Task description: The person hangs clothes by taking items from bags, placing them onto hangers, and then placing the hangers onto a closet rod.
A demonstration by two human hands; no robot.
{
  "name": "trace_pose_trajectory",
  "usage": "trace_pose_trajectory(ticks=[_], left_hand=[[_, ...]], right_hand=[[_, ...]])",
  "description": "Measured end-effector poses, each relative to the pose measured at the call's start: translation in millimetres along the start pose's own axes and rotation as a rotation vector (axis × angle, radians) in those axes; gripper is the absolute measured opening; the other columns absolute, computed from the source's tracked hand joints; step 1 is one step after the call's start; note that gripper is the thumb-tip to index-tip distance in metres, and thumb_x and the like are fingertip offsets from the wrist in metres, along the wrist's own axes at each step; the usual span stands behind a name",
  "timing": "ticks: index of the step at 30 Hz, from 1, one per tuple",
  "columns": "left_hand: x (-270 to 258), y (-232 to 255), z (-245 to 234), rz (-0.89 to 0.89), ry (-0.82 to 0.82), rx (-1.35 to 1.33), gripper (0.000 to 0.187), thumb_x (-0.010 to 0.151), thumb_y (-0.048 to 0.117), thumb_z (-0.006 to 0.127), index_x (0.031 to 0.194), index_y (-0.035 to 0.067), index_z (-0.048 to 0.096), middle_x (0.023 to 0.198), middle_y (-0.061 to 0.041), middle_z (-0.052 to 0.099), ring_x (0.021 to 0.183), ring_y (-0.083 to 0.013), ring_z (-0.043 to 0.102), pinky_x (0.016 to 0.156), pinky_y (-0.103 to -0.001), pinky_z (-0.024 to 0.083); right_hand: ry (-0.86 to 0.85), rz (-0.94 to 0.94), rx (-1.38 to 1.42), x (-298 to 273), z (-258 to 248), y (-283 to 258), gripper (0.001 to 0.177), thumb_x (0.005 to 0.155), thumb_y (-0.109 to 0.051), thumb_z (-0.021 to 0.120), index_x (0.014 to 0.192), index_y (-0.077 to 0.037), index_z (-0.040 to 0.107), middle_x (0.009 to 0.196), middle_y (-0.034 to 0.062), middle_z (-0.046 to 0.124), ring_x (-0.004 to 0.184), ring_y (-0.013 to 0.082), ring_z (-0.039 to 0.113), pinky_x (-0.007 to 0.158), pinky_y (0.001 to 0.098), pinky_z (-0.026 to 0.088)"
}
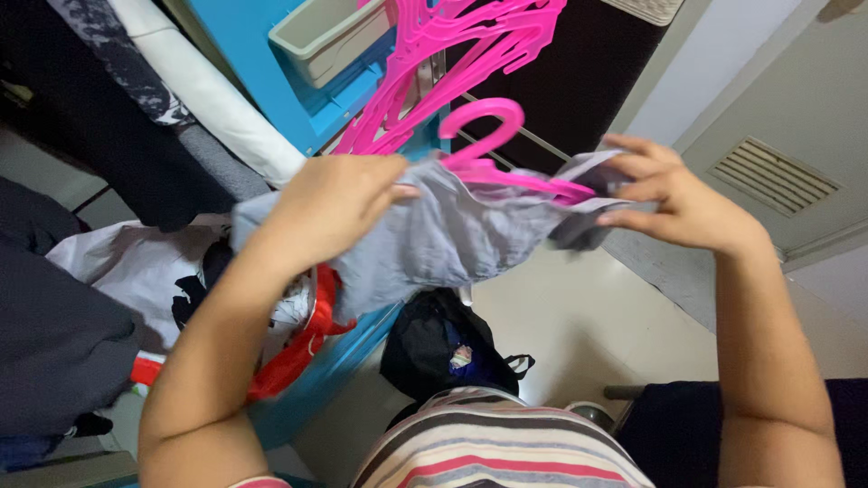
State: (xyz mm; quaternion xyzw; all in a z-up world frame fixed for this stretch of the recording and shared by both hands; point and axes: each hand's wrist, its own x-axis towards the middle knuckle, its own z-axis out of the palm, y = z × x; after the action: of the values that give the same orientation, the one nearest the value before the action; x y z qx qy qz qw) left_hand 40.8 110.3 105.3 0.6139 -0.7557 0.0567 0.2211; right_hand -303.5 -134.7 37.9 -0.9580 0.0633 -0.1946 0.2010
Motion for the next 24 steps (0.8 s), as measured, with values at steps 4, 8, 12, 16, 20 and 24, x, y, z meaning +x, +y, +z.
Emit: trace_pose_trajectory(ticks=[4,8,12,16,20,24], left_hand=[[13,10,27,-0.024,-0.016,-0.042,0.029,0.099,0.032,0.064,0.09,0.006,0.058,0.079,-0.017,0.066,0.077,-0.0429,0.064,0.06,-0.054,0.046],[14,9,29,-0.014,0.104,-0.015,0.033,0.1,0.035,0.065,0.09,0.004,0.057,0.08,-0.017,0.067,0.076,-0.0433,0.065,0.059,-0.053,0.046],[2,8,11,-0.058,0.167,-0.04,0.031,0.1,0.035,0.066,0.093,0.005,0.059,0.08,-0.017,0.066,0.076,-0.0424,0.064,0.061,-0.052,0.047],[-5,7,-9,-0.088,0.142,-0.027,0.03,0.1,0.033,0.067,0.092,0.005,0.059,0.082,-0.016,0.066,0.079,-0.0415,0.064,0.062,-0.052,0.046],[-13,-1,-31,-0.043,0.035,0.041,0.029,0.098,0.033,0.069,0.09,0.006,0.062,0.079,-0.017,0.065,0.078,-0.042,0.063,0.061,-0.052,0.046],[-23,-4,-42,-0.053,0.027,0.009,0.018,0.097,0.023,0.066,0.092,0.006,0.061,0.085,-0.014,0.068,0.082,-0.0399,0.065,0.065,-0.05,0.047]], right_hand=[[-0.079,-0.169,0.135,34,15,-19,0.019,0.091,-0.018,0.072,0.107,-0.009,0.078,0.129,0.0128,0.069,0.135,0.0341,0.056,0.111,0.0431,0.042],[-0.118,0.355,0.332,32,19,-20,0.023,0.096,-0.019,0.071,0.115,-0.008,0.077,0.096,0.0137,0.069,0.096,0.0304,0.06,0.09,0.0365,0.05],[0.078,0.173,0.341,23,5,-14,0.018,0.095,-0.013,0.07,0.108,-0.001,0.072,0.124,0.0146,0.073,0.11,0.0236,0.066,0.093,0.0347,0.052],[-0.119,0.222,0.473,21,-10,-7,0.027,0.088,-0.025,0.07,0.107,-0.006,0.077,0.13,0.0124,0.071,0.113,0.0248,0.068,0.081,0.037,0.061],[-0.351,0.128,0.082,27,-11,-9,0.026,0.078,-0.033,0.081,0.091,-0.011,0.084,0.123,0.0072,0.075,0.132,0.0286,0.06,0.105,0.0434,0.048],[-0.457,0.144,-0.227,26,-28,-22,0.032,0.074,-0.049,0.08,0.091,-0.023,0.087,0.134,-0.0081,0.068,0.145,0.0276,0.039,0.118,0.056,0.022]])
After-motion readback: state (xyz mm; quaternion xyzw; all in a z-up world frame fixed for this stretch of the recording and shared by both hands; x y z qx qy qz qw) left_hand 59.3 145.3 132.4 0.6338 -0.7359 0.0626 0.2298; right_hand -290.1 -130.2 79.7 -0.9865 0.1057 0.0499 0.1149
